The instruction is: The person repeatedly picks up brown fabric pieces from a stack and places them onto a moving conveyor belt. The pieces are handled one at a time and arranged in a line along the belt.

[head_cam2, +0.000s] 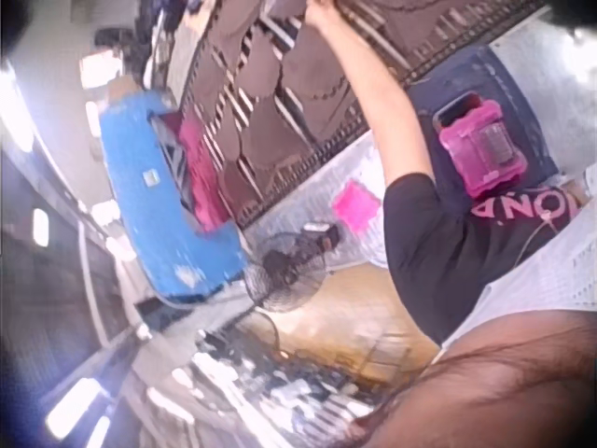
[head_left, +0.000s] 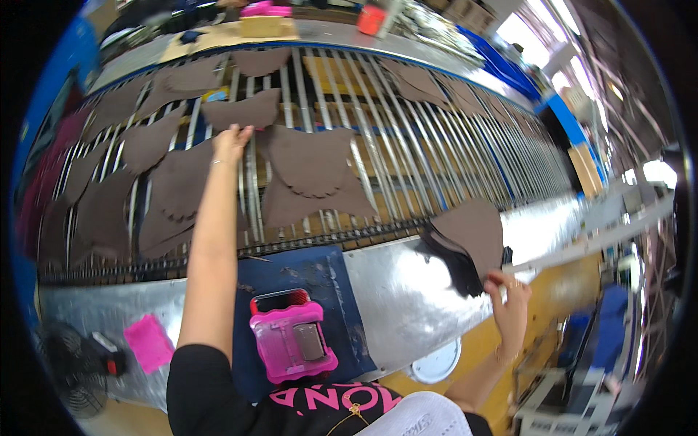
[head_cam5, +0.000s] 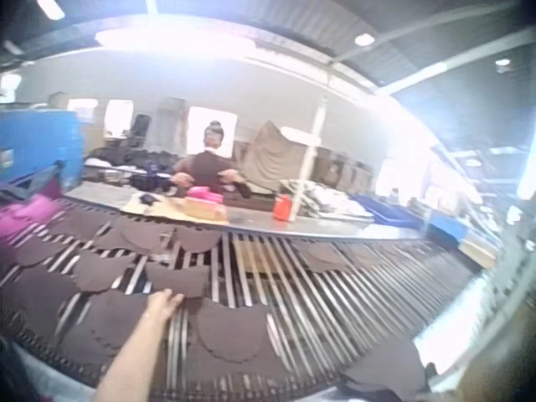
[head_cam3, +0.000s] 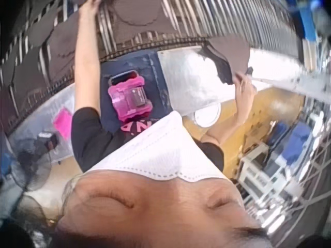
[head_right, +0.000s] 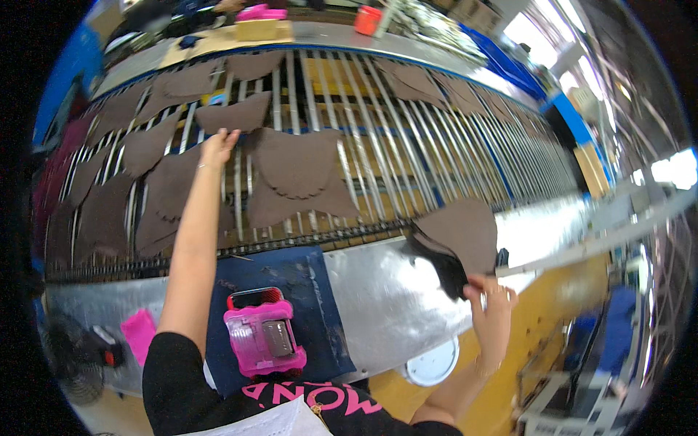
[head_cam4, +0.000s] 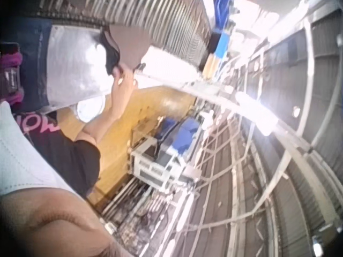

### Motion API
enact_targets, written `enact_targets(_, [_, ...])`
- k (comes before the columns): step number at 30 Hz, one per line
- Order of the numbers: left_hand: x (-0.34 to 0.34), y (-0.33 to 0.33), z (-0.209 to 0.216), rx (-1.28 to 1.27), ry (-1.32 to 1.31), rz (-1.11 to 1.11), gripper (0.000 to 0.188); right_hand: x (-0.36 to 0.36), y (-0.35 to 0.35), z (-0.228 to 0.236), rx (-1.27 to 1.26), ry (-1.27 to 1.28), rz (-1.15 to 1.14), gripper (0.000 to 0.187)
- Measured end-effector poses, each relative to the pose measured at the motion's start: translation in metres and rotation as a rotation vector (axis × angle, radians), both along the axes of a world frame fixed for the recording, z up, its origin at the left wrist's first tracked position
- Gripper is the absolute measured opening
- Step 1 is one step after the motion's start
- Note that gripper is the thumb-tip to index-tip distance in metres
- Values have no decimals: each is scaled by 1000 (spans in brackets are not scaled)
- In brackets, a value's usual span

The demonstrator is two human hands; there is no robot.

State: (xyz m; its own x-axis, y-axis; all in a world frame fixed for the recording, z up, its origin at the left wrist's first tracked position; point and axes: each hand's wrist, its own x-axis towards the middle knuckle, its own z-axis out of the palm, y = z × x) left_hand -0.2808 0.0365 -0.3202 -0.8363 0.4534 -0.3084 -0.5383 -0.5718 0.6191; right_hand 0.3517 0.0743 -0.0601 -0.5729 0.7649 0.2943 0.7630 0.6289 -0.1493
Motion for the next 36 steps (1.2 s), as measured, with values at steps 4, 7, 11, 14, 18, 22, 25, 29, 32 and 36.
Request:
enact_targets(4, [-10,-34,19,35,-120,-225,53,45,75,-47,-17,168,-234,19])
enact_targets(7, [63,-44,90,-189,-54,-188,56,100,120,-99,-57,287,-442,28])
enact_targets(11, [89,-123,109,-134,178,-517,47,125,168,-171,-165,158,-575,51])
enact_targets(14, [124,-185,131,-229,291,-431,42,78,141,-159,-48,0,-725,53])
enact_targets(18, [167,-244,147,-225,262,-345,39,64,126,-156,17,-29,-854,50])
enact_targets(22, [190,-294,146,-186,284,-306,40,59,124,-167,145,-11,-858,46])
enact_targets(25, [219,-315,155,-154,267,-303,40,55,119,-151,-4,81,-873,52])
enact_targets(29, [256,-320,163,-199,297,-269,40,78,143,-154,-156,30,-850,54])
enact_targets(32, [280,-320,172,-213,327,-260,38,88,156,-152,-156,-64,-659,57])
enact_targets(36, [303,-312,188,-362,483,-288,35,60,120,-121,-331,335,-402,43])
